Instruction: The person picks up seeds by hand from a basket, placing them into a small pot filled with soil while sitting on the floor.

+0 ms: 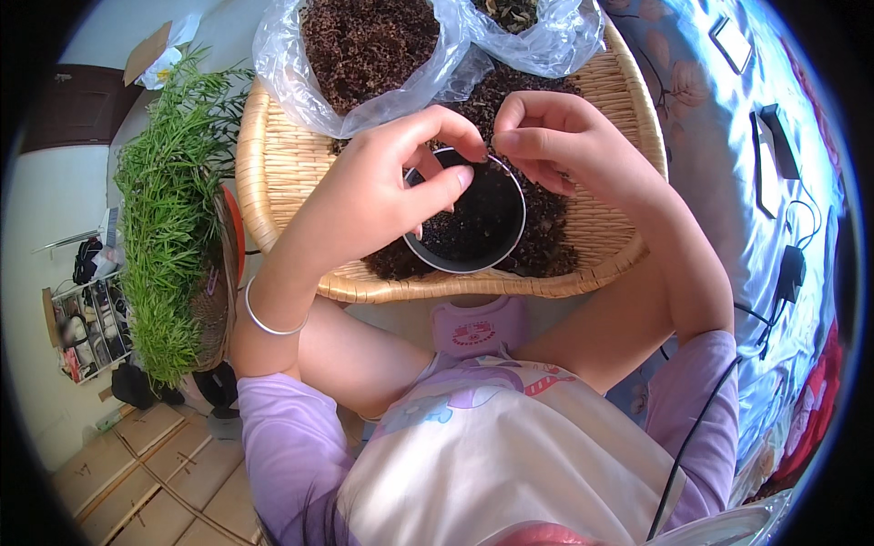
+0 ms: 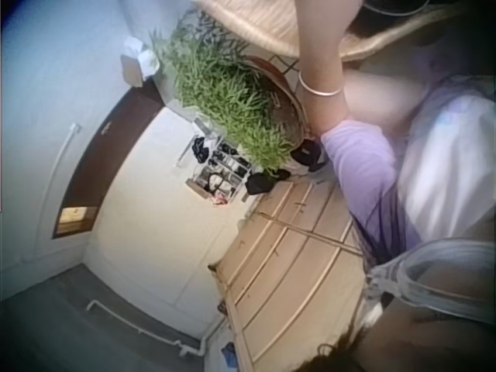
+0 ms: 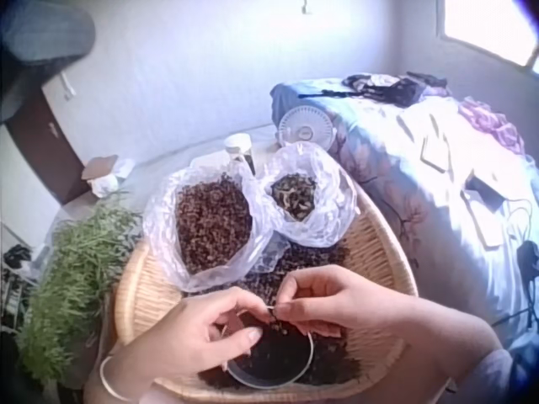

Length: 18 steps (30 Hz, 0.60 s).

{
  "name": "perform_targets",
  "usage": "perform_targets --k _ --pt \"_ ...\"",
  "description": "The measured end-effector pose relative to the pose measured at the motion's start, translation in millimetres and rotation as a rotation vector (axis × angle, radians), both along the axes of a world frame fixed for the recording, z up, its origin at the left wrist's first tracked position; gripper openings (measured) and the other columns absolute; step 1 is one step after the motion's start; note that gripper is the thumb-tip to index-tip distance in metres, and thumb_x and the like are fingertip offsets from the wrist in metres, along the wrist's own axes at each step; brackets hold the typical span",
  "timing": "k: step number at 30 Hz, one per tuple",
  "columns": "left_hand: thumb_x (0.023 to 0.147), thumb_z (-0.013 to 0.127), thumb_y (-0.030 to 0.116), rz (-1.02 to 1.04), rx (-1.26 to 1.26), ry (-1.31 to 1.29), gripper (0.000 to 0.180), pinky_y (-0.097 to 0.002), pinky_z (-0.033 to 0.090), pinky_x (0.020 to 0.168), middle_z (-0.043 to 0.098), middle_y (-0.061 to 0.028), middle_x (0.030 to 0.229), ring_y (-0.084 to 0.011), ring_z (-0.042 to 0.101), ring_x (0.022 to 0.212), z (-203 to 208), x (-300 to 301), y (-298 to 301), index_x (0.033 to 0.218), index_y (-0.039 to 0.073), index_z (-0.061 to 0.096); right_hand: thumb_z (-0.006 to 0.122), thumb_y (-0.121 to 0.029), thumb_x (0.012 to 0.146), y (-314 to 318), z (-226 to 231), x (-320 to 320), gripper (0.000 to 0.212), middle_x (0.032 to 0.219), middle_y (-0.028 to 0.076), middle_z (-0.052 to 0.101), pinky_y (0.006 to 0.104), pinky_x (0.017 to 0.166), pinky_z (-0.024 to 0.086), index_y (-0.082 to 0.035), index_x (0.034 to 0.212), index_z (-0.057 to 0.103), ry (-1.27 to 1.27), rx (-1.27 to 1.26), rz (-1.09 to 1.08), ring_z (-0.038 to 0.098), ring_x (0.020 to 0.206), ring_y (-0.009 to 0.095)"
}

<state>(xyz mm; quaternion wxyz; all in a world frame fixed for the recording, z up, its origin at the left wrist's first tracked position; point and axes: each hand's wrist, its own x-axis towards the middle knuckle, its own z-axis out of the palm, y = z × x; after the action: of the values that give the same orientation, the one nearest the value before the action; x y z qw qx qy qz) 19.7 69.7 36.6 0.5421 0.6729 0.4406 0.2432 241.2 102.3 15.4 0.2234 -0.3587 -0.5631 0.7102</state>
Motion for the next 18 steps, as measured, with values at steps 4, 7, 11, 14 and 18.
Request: perform_targets --k 4,7,11,14,18 --pt "0.088 0.062 0.011 -0.043 0.227 0.085 0.018 -0.0170 0.045 0.048 0.061 -0.0035 0.094 -0.0056 0.057 0.066 -3.3 3.1 -0.6 0.104 0.002 0.060 0.058 -0.027 0.087 -0.9 0.5 -0.1 0.019 0.063 -0.003 0.052 0.0170 0.042 0.029 -0.008 0.087 0.063 0.000 -0.051 0.005 0.045 0.050 0.002" --pt "0.089 0.061 0.010 -0.064 0.227 0.076 0.016 -0.0167 0.045 0.048 0.061 -0.0033 0.095 -0.0058 0.057 0.066 -4.8 2.7 -0.2 0.103 0.001 0.061 0.057 -0.028 0.086 -2.4 1.7 -1.6 0.021 0.063 -0.002 0.052 0.0178 0.042 0.030 -0.008 0.086 0.063 0.012 -0.112 -0.018 0.045 0.050 0.002" --pt "0.092 0.058 0.011 -0.023 0.016 -0.021 0.015 -0.0163 0.045 0.047 0.062 -0.0038 0.096 -0.0060 0.058 0.067 1.6 4.7 -0.6 0.102 0.000 0.062 0.056 -0.028 0.087 -2.2 2.9 1.3 0.022 0.064 -0.002 0.052 0.0180 0.042 0.030 -0.007 0.086 0.063 0.018 -0.145 -0.001 0.045 0.049 0.003" --pt "0.093 0.056 0.013 0.002 -0.096 -0.095 0.017 -0.0165 0.045 0.047 0.064 -0.0054 0.096 -0.0063 0.058 0.067 3.2 2.8 -1.3 0.102 0.000 0.062 0.056 -0.028 0.088 -2.4 4.5 0.9 0.022 0.066 -0.002 0.054 0.0176 0.042 0.030 -0.006 0.089 0.063 0.049 -0.113 0.021 0.046 0.050 0.003" --pt "0.094 0.055 0.017 0.003 -0.139 -0.125 0.020 -0.0171 0.046 0.046 0.066 -0.0054 0.094 -0.0063 0.058 0.066 5.2 0.1 0.3 0.103 0.000 0.062 0.058 -0.025 0.089 -6.9 6.1 1.8 0.020 0.072 -0.001 0.058 0.0168 0.043 0.032 -0.005 0.093 0.062 0.113 -0.009 0.015 0.049 0.055 0.003"
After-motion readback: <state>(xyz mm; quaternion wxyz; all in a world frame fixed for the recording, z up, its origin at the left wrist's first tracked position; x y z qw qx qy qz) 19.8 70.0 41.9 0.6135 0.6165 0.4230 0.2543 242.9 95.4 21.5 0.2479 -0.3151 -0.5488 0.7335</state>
